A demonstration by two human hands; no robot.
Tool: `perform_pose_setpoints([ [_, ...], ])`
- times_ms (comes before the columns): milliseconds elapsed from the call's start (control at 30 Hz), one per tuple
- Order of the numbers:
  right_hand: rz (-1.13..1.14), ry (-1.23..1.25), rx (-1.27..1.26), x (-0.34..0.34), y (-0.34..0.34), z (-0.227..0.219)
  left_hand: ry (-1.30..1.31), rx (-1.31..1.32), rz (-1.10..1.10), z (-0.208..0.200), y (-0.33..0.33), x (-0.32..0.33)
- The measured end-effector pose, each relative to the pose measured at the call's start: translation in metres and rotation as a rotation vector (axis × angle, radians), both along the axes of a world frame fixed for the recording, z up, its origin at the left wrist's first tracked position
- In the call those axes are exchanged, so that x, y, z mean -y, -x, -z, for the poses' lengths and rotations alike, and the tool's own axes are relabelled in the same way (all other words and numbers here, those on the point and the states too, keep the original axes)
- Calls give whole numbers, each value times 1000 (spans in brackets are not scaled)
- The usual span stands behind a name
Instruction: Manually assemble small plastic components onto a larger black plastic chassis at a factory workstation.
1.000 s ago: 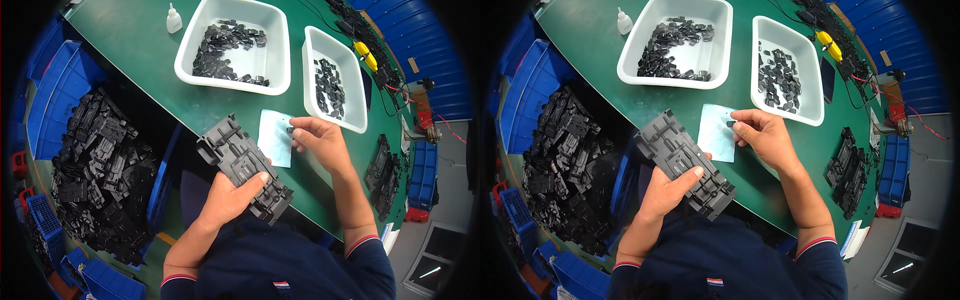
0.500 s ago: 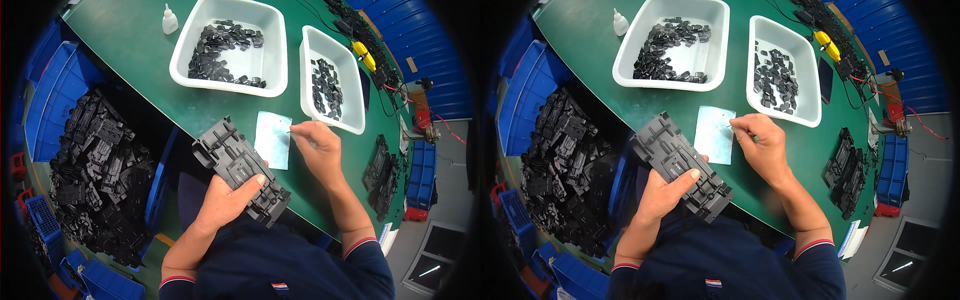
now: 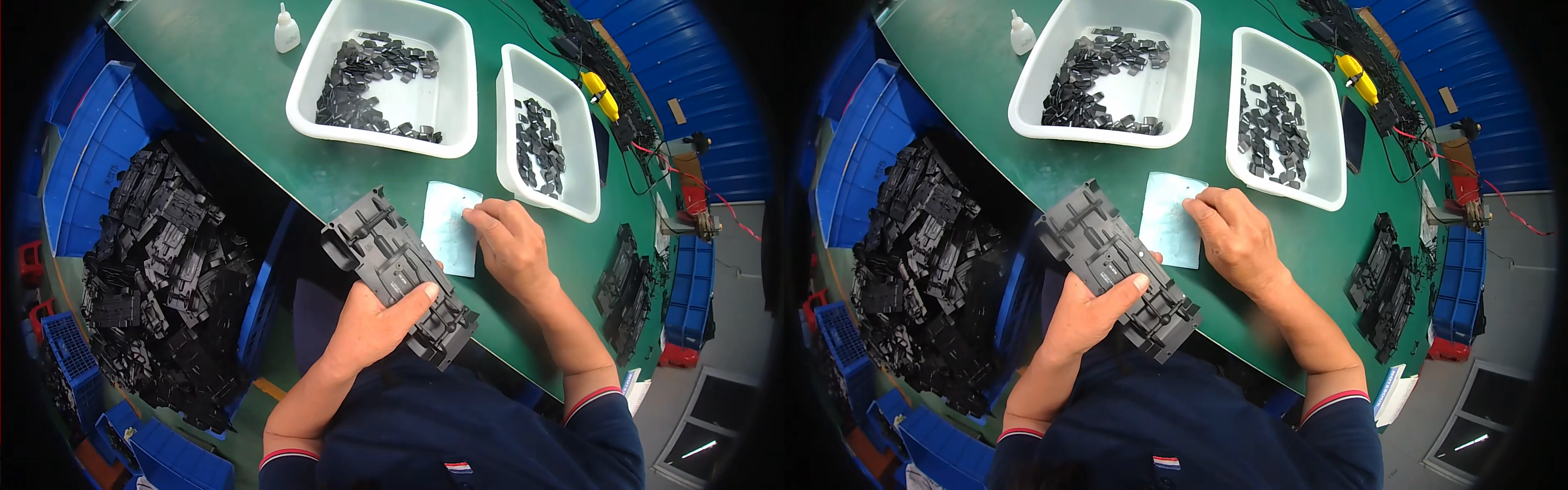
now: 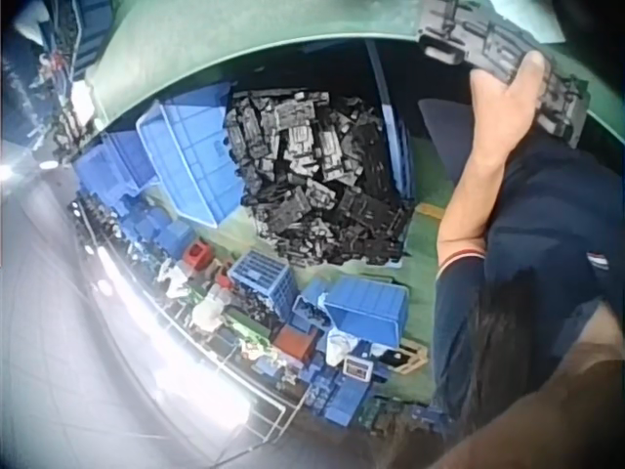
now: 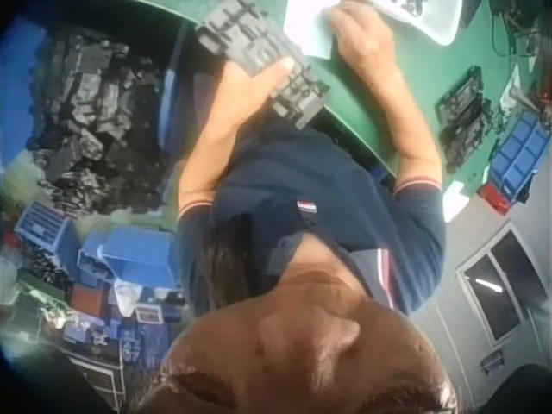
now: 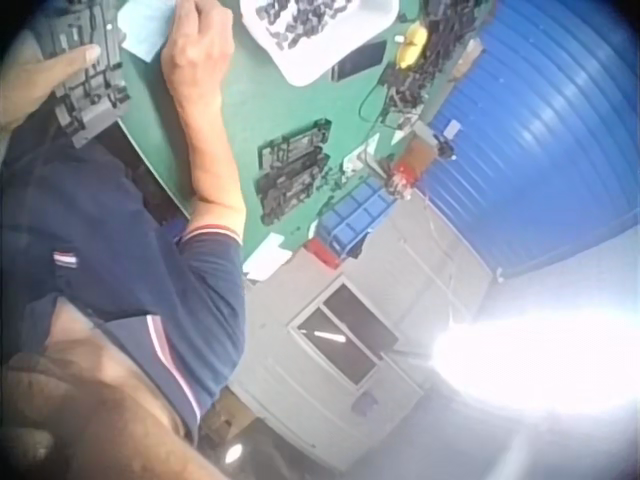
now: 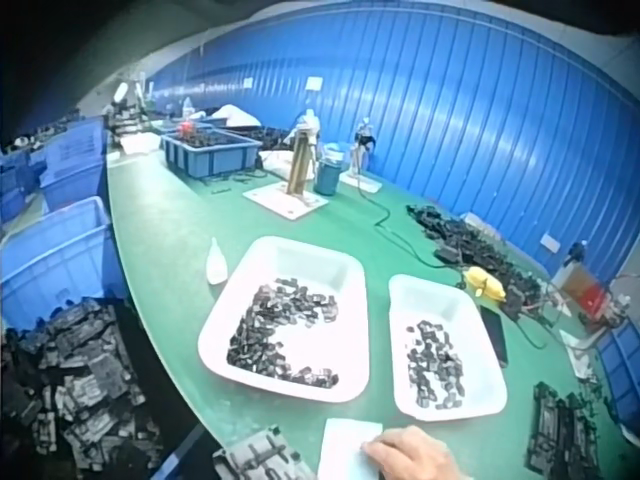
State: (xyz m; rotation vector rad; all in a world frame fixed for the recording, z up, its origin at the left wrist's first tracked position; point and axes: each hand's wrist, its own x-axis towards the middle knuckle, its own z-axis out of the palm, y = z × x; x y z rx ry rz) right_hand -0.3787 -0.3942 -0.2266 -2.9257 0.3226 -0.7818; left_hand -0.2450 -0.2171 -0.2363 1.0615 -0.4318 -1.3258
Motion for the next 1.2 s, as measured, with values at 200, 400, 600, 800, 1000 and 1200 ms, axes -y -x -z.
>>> perform_pose_setpoints([
  [200, 5, 19, -15, 0, 0, -7, -4, 39, 5, 0, 0, -1],
  [400, 123, -423, 246, -8, 4, -18, 5, 61, 4, -2, 1, 1],
  [600, 234, -1163, 323, -32, 3, -37, 17, 168, 17, -14, 7, -1],
  [800, 108, -971, 363, -51, 1, -45, 53, 260, 43, -22, 19, -7],
  [1000, -51, -313, 345, -61, 3, -55, 83, 435, 16, -34, 27, -14],
  [1200, -87, -184, 377, -63, 7, -48, 197, 552, -117, -36, 37, -11],
])
